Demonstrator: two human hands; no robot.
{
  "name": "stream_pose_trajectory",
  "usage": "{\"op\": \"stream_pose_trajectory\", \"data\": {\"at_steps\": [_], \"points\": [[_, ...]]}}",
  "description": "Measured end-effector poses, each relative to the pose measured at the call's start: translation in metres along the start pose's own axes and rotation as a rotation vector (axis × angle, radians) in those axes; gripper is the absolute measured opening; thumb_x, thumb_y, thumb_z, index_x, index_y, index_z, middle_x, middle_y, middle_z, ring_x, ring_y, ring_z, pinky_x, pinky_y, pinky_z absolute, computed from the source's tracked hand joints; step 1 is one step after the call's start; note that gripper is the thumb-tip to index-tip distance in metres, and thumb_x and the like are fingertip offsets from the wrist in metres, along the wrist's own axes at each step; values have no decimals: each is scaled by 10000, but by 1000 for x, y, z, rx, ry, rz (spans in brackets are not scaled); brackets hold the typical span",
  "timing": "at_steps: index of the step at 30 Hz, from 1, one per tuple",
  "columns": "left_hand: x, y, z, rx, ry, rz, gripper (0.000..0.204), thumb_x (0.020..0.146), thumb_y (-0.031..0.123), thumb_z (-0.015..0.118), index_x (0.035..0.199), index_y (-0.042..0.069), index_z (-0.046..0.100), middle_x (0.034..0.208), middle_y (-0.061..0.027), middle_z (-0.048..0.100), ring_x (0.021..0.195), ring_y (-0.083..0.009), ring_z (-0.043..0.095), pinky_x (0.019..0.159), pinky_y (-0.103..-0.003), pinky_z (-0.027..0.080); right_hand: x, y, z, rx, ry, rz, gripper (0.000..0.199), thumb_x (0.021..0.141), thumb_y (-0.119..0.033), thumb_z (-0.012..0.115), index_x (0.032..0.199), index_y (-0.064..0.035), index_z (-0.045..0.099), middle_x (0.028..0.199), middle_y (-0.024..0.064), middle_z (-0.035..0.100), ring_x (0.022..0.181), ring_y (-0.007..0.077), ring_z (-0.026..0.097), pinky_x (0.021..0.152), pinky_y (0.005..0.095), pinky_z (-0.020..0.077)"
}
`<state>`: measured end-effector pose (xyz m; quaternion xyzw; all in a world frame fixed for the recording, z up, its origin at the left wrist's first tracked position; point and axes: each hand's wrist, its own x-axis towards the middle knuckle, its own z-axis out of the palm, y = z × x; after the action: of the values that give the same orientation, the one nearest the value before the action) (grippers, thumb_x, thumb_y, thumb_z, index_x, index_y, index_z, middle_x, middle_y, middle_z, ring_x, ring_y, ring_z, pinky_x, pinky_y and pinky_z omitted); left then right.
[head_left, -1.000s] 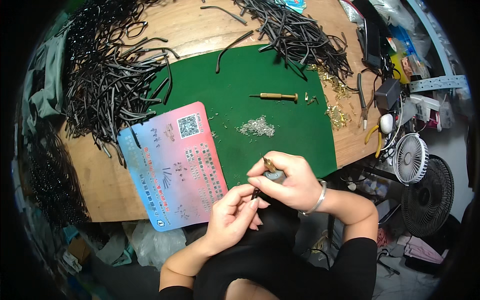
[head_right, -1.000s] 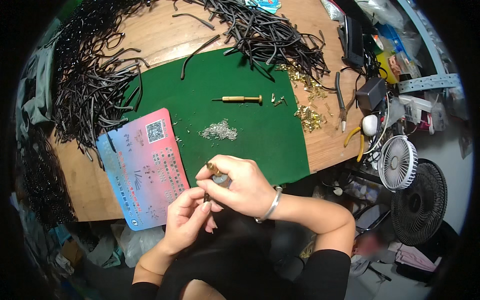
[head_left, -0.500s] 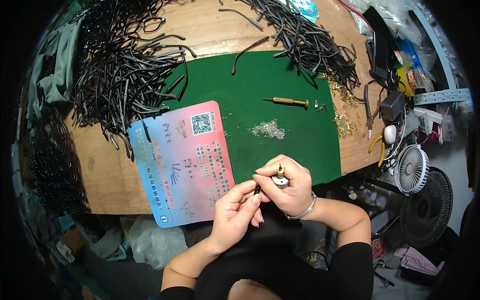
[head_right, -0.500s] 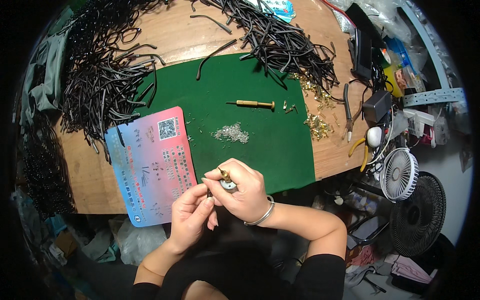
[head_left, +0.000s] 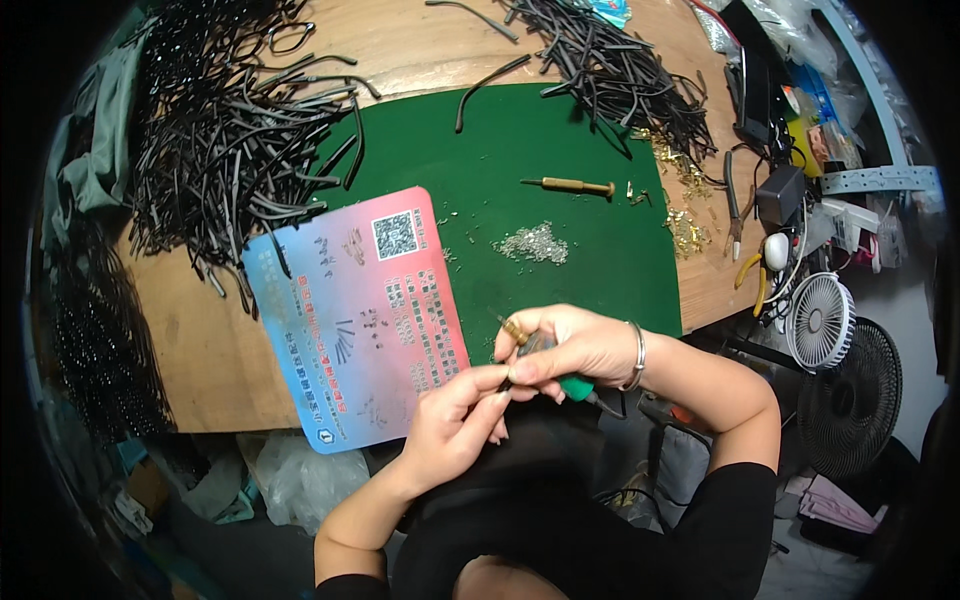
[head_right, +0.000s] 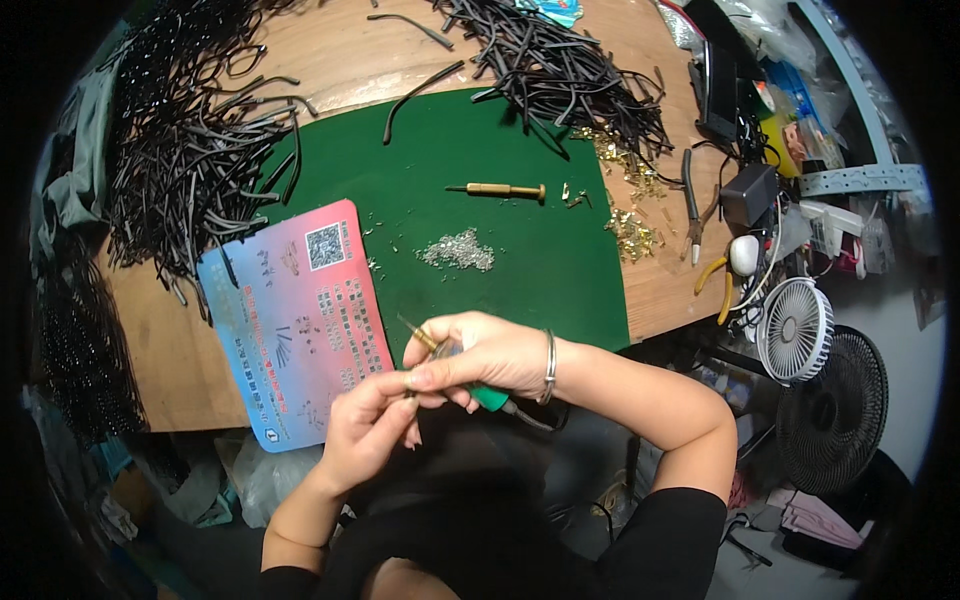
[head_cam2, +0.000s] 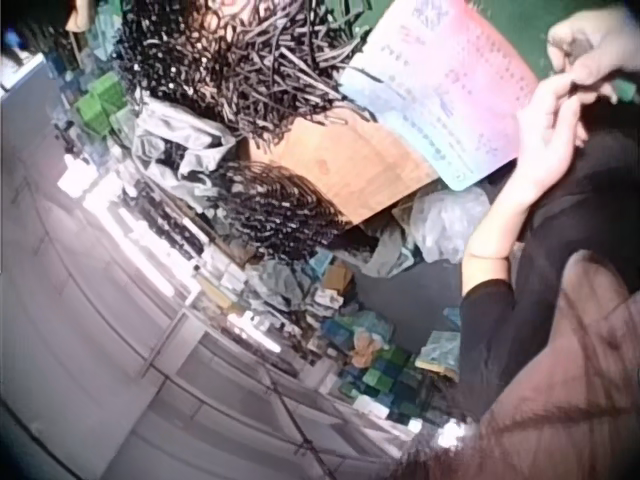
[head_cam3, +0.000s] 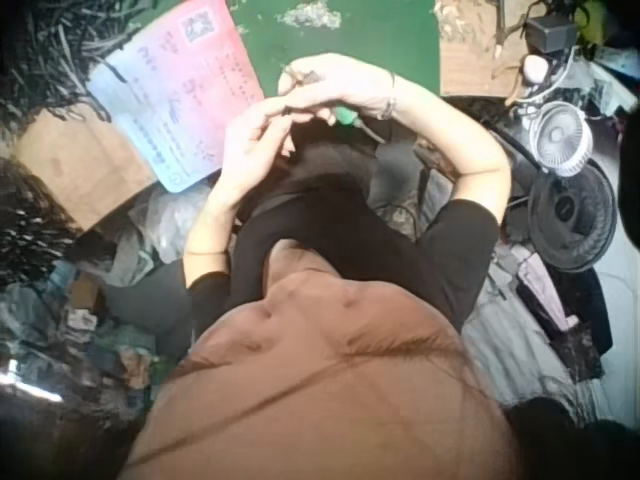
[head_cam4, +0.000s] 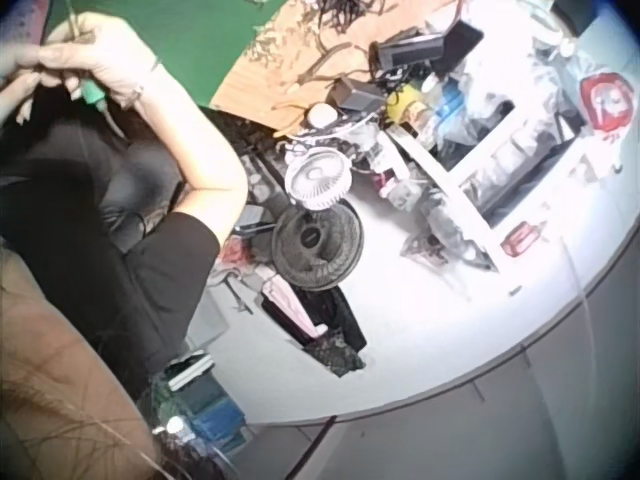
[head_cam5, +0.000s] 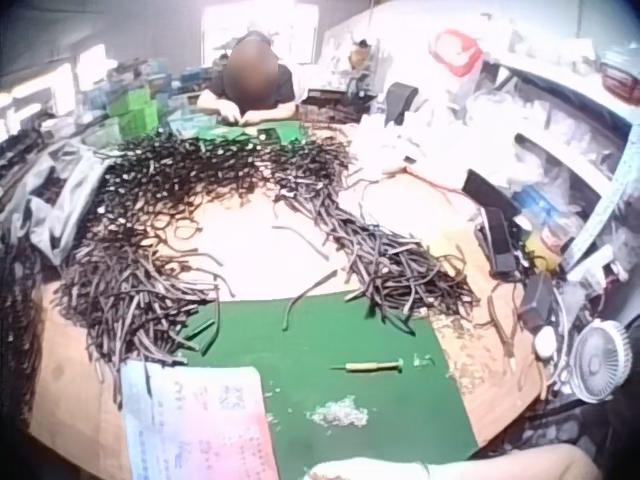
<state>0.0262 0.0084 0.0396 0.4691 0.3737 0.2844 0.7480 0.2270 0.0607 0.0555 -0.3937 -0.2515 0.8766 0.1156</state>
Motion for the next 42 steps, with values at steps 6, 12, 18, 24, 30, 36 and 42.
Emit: {"op": "stream_pose_trajectory", "data": {"at_steps": [6, 12, 18, 24, 30, 36, 42], "points": [[4, -2, 1, 58, -4, 4, 307, 916, -11, 402, 1216, -11, 465, 915, -88, 618, 591, -67, 545, 555, -207, 474, 2, 27, -6, -695, 284, -459, 492, 832, -356, 639, 1085, 20, 447, 961, 138, 537, 839, 205, 561, 759, 322, 478], [5, -8, -9, 109, 227, -101, 311, 909, -8, 430, 1219, -20, 452, 918, -90, 628, 576, -62, 553, 540, -205, 483, -33, 23, -10, -1273, 668, -390, 376, 840, -139, 554, 1188, -63, 432, 947, 170, 451, 713, 342, 585, 648, 415, 507], [16, -16, -5, 353, 218, 84, 306, 900, -30, 419, 1203, -34, 457, 898, -105, 632, 557, -66, 551, 471, -201, 478, -10, 36, -13, -1617, 946, -515, 466, 721, -100, 630, 1172, -95, 512, 892, 120, 465, 613, 227, 594, 479, 327, 505], [15, -11, -5, 252, 255, -43, 296, 896, -26, 428, 1185, -14, 491, 914, -102, 635, 528, -68, 548, 464, -212, 464, -5, 36, -13, -1633, 963, -518, 495, 693, -102, 642, 1172, -102, 517, 889, 115, 478, 605, 217, 592, 472, 315, 500], [1, -1, -7, -25, 261, -131, 293, 912, -13, 426, 1202, -37, 463, 935, -105, 635, 553, -69, 546, 471, -185, 441, -4, 38, -13, -1629, 992, -507, 511, 684, -102, 647, 1175, -113, 506, 887, 110, 471, 588, 213, 583, 462, 315, 493], [9, -4, -12, 72, 280, -106, 288, 913, -22, 414, 1197, -37, 457, 931, -109, 632, 569, -59, 535, 498, -187, 438, -5, 30, -8, -1614, 982, -454, 404, 747, -62, 602, 1146, -97, 547, 846, 101, 484, 584, 230, 584, 476, 324, 471], [9, -11, -14, 128, 298, -81, 289, 901, -33, 419, 1186, -43, 463, 922, -107, 639, 574, -53, 533, 530, -198, 457, -2, 35, -12, -1660, 971, -454, 518, 690, -100, 634, 1184, -120, 481, 859, 114, 452, 564, 219, 568, 437, 329, 490]]}}
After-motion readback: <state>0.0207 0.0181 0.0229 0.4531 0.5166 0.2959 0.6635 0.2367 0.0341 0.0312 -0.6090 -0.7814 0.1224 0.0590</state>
